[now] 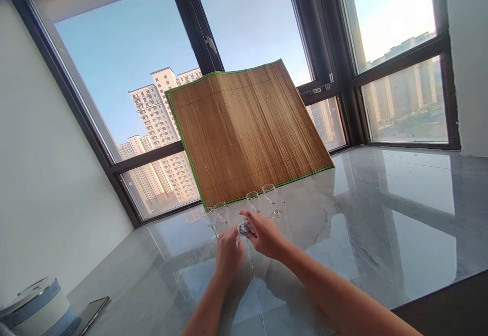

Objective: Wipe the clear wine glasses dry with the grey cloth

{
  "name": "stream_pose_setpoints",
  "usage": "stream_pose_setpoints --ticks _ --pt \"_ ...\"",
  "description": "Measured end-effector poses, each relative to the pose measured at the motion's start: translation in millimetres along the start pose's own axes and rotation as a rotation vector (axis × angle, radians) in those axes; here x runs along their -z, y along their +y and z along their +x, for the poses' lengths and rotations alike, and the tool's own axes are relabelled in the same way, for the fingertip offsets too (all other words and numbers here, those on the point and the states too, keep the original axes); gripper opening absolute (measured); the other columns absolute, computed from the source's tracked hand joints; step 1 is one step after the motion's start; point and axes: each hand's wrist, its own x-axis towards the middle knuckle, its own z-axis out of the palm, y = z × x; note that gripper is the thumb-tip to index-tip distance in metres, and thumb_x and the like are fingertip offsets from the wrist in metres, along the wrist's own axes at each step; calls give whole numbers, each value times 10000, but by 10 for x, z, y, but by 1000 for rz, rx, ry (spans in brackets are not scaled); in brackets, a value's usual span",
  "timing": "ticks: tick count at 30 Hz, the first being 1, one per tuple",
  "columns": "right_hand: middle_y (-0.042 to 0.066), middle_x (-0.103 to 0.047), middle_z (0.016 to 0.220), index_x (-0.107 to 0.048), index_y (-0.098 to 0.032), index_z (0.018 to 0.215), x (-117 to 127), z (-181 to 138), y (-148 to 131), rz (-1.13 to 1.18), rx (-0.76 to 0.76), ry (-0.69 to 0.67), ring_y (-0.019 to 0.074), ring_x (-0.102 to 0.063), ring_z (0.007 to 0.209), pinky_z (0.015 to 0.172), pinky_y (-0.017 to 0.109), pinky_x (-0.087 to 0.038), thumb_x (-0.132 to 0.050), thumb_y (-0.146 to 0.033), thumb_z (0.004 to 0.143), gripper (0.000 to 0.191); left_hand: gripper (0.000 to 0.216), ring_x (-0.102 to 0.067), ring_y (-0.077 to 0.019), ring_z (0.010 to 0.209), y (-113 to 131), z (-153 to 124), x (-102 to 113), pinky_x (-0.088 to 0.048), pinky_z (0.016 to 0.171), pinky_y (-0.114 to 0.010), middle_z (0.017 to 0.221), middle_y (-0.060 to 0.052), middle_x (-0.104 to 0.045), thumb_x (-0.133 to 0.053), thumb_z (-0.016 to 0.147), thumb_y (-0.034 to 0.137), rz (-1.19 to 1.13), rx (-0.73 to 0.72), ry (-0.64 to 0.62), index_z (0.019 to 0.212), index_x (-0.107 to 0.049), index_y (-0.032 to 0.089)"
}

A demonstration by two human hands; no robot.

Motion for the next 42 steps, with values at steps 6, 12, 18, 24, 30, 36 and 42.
stream_pose_setpoints --ticks 6,12,18,24,30,36,42 --pt "57 -645 1026 -434 -231 1280 141 86 166 -74 -105 168 205 -597 894 786 306 -416 -489 -116 788 508 517 -633 -223 876 54 2 -3 -435 895 -381 926 -61 -698 -495 735 50 43 -88 -33 1182 -656 252" --pt "-28 -558 776 -471 -223 1173 153 102 247 56 -160 127 153 -517 696 681 267 -388 -597 -183 733 460 539 -644 -224 908 -79 3 -7 -424 933 -392 1004 -54 -715 -528 723 64 -49 -9 26 1200 -660 276" --pt "-47 -550 708 -493 -212 1157 106 77 208 224 -232 -27 124 -489 636 620 243 -364 -598 -156 702 470 550 -642 -226 937 -78 37 29 -450 923 -382 991 -56 -711 -522 731 59 104 -31 33 1226 -647 262" --pt "-76 -525 654 -483 -194 1197 165 77 164 615 -401 -184 106 -475 544 523 227 -336 -671 -268 675 559 554 -645 -213 922 -16 30 52 -454 918 -357 981 -46 -703 -518 710 47 118 -143 0 1204 -645 263" --pt "1 -645 837 -501 -216 1250 415 120 45 1005 -445 -113 142 -602 654 580 247 -431 -743 -395 677 648 414 -588 -166 716 41 42 3 -465 738 -285 817 -8 -667 -504 760 140 -300 30 15 1135 -653 231" --pt "-3 -625 850 -471 -232 1226 700 247 446 779 -433 796 152 -605 708 619 252 -465 -744 -425 659 659 226 -631 -167 796 98 56 -36 -493 718 -278 974 -63 -677 -659 751 261 -662 197 -17 961 -647 177" --pt "1 -576 860 -467 -204 1152 843 231 831 448 -542 1245 154 -587 728 643 266 -477 -691 -356 690 535 481 -700 -247 914 260 39 -348 -536 775 -335 995 -127 -690 -820 646 416 -963 281 -210 989 -599 161"
